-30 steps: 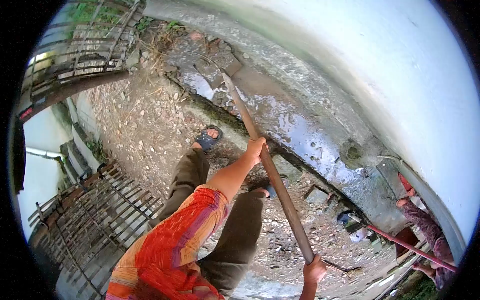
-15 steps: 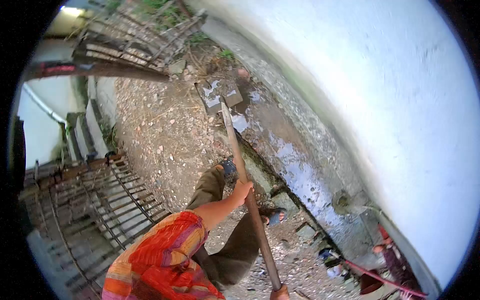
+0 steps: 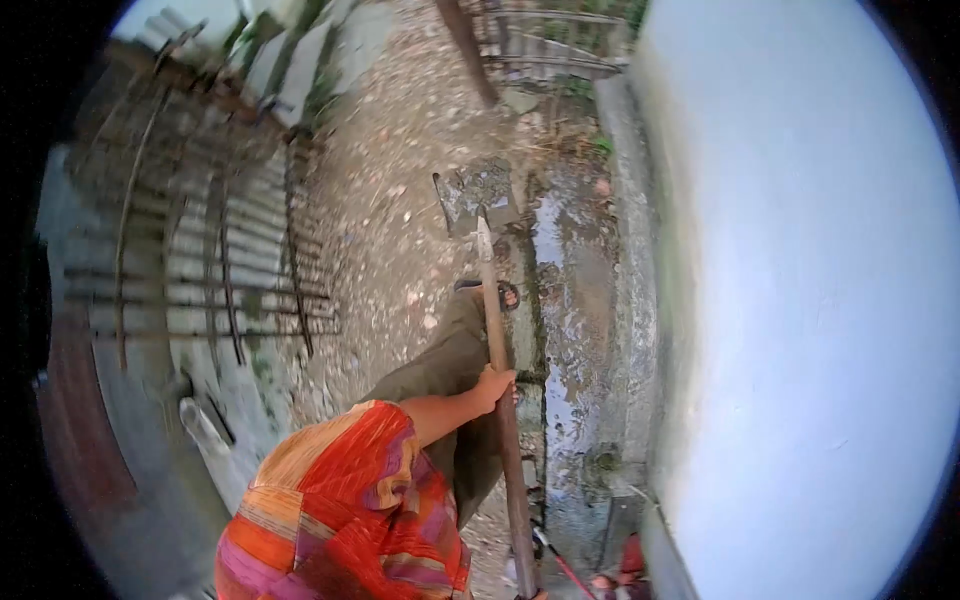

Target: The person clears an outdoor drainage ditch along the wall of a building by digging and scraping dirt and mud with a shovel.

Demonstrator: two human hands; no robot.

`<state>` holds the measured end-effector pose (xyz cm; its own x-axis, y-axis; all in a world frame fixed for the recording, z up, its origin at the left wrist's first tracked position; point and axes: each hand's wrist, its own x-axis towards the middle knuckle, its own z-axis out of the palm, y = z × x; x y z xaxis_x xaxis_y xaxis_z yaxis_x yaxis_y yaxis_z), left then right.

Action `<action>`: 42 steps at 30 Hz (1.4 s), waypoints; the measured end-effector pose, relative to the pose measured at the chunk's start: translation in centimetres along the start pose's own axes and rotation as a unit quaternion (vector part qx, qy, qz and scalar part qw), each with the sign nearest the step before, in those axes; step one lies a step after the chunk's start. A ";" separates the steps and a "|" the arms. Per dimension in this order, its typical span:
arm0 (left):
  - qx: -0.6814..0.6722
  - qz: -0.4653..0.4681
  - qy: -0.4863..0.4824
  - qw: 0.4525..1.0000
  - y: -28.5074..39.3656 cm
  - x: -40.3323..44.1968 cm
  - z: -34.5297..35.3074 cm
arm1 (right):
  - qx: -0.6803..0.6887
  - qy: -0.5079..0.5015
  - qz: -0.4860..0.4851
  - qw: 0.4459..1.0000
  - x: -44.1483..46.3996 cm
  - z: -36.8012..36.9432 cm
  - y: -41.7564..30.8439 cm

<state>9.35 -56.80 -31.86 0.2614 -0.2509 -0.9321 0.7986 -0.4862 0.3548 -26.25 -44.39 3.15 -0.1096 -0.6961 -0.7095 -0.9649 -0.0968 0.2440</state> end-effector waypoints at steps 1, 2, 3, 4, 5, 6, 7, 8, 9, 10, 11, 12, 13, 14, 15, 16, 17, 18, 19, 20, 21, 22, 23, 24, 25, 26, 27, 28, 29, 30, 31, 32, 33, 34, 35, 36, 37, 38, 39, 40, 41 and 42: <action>-0.026 0.000 0.008 1.000 0.5 -3.0 0.4 | -0.031 0.008 -0.013 0.999 -0.3 -2.5 1.2; -0.070 0.007 0.027 0.997 1.3 -5.9 0.9 | -0.062 0.019 -0.022 0.998 -0.7 -5.0 2.3; -0.113 0.015 0.044 0.993 2.1 -8.3 1.1 | -0.092 0.033 -0.028 0.995 -1.1 -7.4 3.3; -0.137 0.015 0.047 0.989 2.1 -9.2 1.2 | -0.124 0.048 -0.036 0.990 -1.2 -10.2 3.9; -0.192 -0.015 0.044 0.980 1.9 -9.9 1.3 | -0.157 0.066 -0.039 0.985 -1.4 -13.2 4.3; -0.245 -0.047 0.039 0.968 1.6 -10.4 1.3 | -0.190 0.088 -0.046 0.977 -1.6 -16.2 4.2; -0.261 -0.089 0.009 0.961 0.7 -9.6 1.1 | -0.220 0.115 -0.057 0.967 -1.5 -19.2 3.8; -0.282 -0.088 0.008 0.955 0.9 -9.7 0.9 | -0.250 0.143 -0.076 0.955 -1.4 -21.7 2.9; -0.341 -0.091 0.003 0.936 0.8 -9.8 0.6 | -0.277 0.189 -0.121 0.934 -1.0 -24.4 1.6; -0.397 -0.094 -0.003 0.913 0.5 -9.8 0.4 | -0.305 0.237 -0.162 0.908 -0.5 -27.1 0.3; -0.411 -0.094 -0.005 0.907 0.2 -9.1 -0.1 | -0.321 0.265 -0.220 0.882 -0.7 -30.3 -2.5; -0.421 -0.084 0.003 0.903 -0.2 -8.2 -0.9 | -0.363 0.307 -0.260 0.841 -0.4 -32.8 -4.5; -0.429 -0.075 0.013 0.900 -0.7 -7.3 -1.9 | -0.402 0.281 -0.282 0.825 -0.4 -35.6 -6.7; -0.439 -0.075 0.035 0.895 1.8 -9.9 -3.5 | -0.398 0.261 -0.296 0.828 -1.0 -38.4 -9.7; -0.448 -0.081 0.057 0.889 4.3 -12.8 -5.2 | -0.400 0.244 -0.312 0.827 -2.1 -40.9 -12.2; -0.472 -0.073 0.041 0.878 5.5 -15.3 -6.8 | -0.404 0.222 -0.326 0.826 -2.7 -42.6 -14.3; -0.491 -0.026 -0.002 0.871 5.9 -17.2 -9.1 | -0.412 0.212 -0.344 0.817 -2.4 -43.2 -16.0; -0.477 -0.029 0.029 0.878 6.5 -18.5 -11.0 | -0.420 0.205 -0.362 0.807 -2.1 -43.6 -17.4; -0.491 -0.026 0.062 0.868 4.8 -16.7 -12.3 | -0.414 0.175 -0.414 0.792 -1.7 -43.1 -19.1; -0.503 -0.013 0.093 0.859 2.9 -13.4 -13.3 | -0.401 0.152 -0.466 0.774 -1.1 -42.2 -20.6; -0.509 0.003 0.089 0.856 1.0 -10.1 -13.4 | -0.424 0.154 -0.468 0.760 -1.2 -41.4 -22.2; -0.446 0.068 -0.077 0.889 -1.2 -6.9 -13.8 | -0.439 0.177 -0.457 0.753 -2.4 -41.3 -23.5; -0.358 0.114 -0.235 0.896 -2.9 -5.9 -14.8 | -0.442 0.199 -0.449 0.751 -3.2 -42.0 -24.1; -0.384 0.026 -0.155 0.910 -2.2 -7.7 -13.6 | -0.451 0.207 -0.433 0.753 -4.2 -42.7 -24.2; -0.393 -0.088 -0.092 0.911 0.1 -9.0 -11.0 | -0.440 0.197 -0.432 0.762 -4.8 -43.8 -24.2; -0.410 -0.198 -0.018 0.890 2.5 -10.4 -8.4 | -0.440 0.202 -0.414 0.771 -4.5 -44.5 -23.6; -0.409 -0.206 0.006 0.889 5.0 -12.3 -6.5 | -0.439 0.200 -0.412 0.773 -4.8 -45.2 -23.0; -0.412 -0.207 0.000 0.888 5.9 -11.7 -5.0 | -0.436 0.200 -0.412 0.774 -4.8 -46.0 -22.6; -0.398 -0.166 -0.002 0.902 6.3 -10.8 -3.9 | -0.439 0.201 -0.411 0.773 -4.4 -46.7 -22.2; -0.380 -0.125 -0.003 0.917 6.4 -10.1 -3.6 | -0.418 0.193 -0.404 0.791 -3.8 -47.1 -21.7; -0.376 -0.121 -0.004 0.919 6.4 -8.8 -4.1 | -0.394 0.187 -0.398 0.807 -3.5 -47.1 -21.2; -0.381 -0.085 -0.011 0.921 6.6 -7.7 -5.2 | -0.391 0.191 -0.400 0.807 -3.1 -46.7 -20.8; -0.387 -0.050 -0.016 0.921 6.4 -6.9 -6.2 | -0.374 0.176 -0.417 0.810 -2.4 -45.9 -20.4; -0.386 -0.045 -0.012 0.921 6.8 -7.5 -7.9 | -0.354 0.160 -0.435 0.812 -1.8 -45.2 -20.2; -0.394 -0.044 -0.010 0.918 7.6 -8.7 -10.2 | -0.350 0.149 -0.440 0.814 -1.5 -44.3 -20.3; -0.400 -0.044 -0.008 0.915 8.4 -10.2 -12.1 | -0.340 0.157 -0.452 0.810 -1.7 -43.5 -20.9; -0.395 -0.038 -0.007 0.918 9.1 -11.8 -13.1 | -0.347 0.152 -0.449 0.809 -1.5 -43.2 -21.2; -0.401 -0.055 0.024 0.914 9.3 -13.4 -13.7 | -0.356 0.146 -0.446 0.808 -1.5 -43.1 -21.5; -0.407 -0.073 0.055 0.909 9.1 -14.6 -13.9 | -0.352 0.148 -0.446 0.809 -1.9 -43.3 -21.8; -0.405 -0.071 0.054 0.910 8.3 -15.1 -13.7 | -0.370 0.136 -0.448 0.803 -2.4 -43.7 -22.1; -0.396 -0.091 0.041 0.913 7.3 -15.4 -13.5 | -0.387 0.125 -0.450 0.795 -2.8 -44.0 -22.5; -0.387 -0.112 0.027 0.915 6.2 -15.4 -13.5 | -0.385 0.126 -0.449 0.796 -2.9 -44.1 -22.7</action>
<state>17.60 -44.69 -16.27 0.0541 -0.1646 -0.9849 0.9748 0.2225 0.0164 6.48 -71.53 28.80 0.6871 -0.2114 -0.6951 -0.1840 -0.9762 0.1150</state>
